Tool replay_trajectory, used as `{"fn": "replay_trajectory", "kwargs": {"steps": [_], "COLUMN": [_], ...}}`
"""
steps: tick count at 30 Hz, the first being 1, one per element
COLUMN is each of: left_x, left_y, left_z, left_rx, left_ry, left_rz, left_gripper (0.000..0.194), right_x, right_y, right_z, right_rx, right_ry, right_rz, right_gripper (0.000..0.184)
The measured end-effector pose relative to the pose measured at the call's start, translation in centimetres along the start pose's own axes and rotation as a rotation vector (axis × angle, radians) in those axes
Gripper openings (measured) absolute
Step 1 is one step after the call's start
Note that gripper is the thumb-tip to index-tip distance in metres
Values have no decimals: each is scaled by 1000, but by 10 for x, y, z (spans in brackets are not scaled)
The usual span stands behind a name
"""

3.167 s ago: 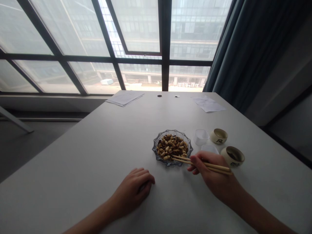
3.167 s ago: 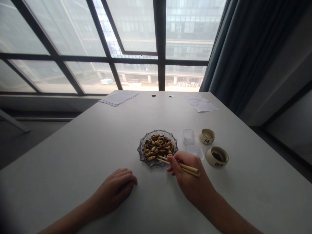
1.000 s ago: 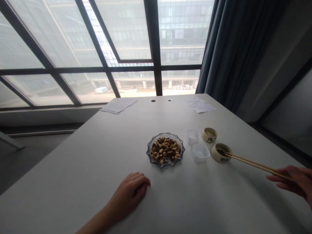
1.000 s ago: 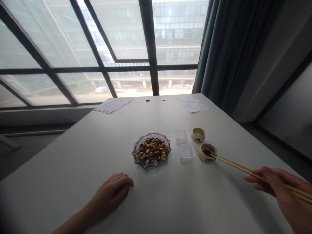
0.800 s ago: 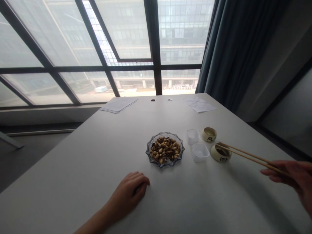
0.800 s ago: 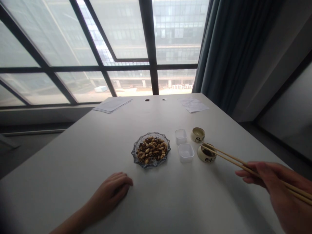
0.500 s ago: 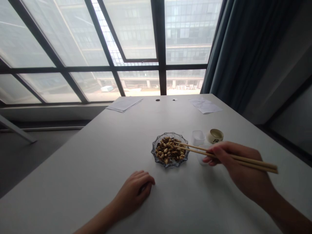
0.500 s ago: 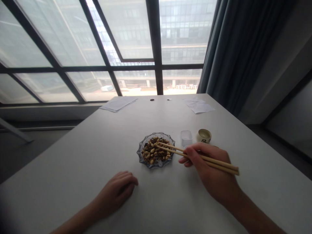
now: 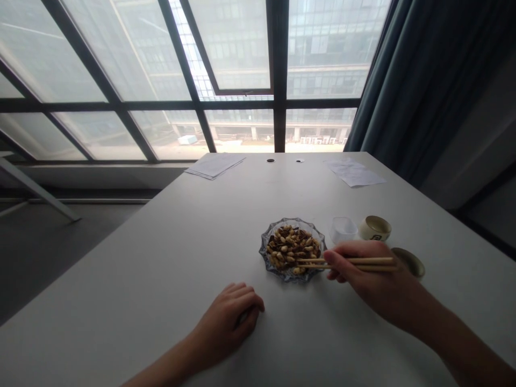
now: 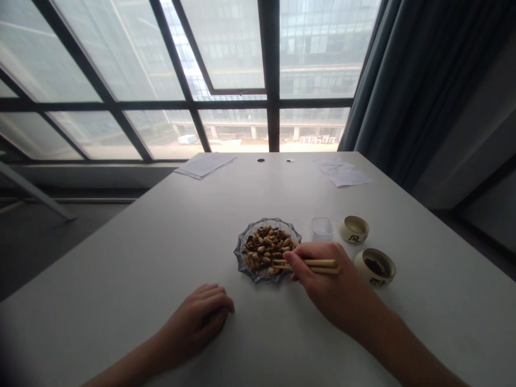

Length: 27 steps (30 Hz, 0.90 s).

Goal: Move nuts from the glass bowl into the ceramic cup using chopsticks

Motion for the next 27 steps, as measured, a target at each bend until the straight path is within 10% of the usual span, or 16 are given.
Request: {"fn": "replay_trajectory", "kwargs": {"steps": [9,27], "left_x": [5,10], "left_y": [0,1], "left_z": [-3,-2], "left_rx": [10,12], "left_ry": [4,20], "left_rz": [25,18], "left_gripper": [22,23], "right_x": [3,10], "right_y": [12,5], "right_z": [-3,-13], "right_rx": [85,110], "right_ry": [-200,-166], "right_rz": [100,138], "right_gripper": [35,35]}}
Point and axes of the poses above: each hand's wrist, its own x-axis towards the middle knuckle, its own y-axis out of the palm, z = x × y, the point moved 1 cm from there along x, towards the middle knuckle, and after that the axes turned 8 degrees about -z, right-handed, at the moved point
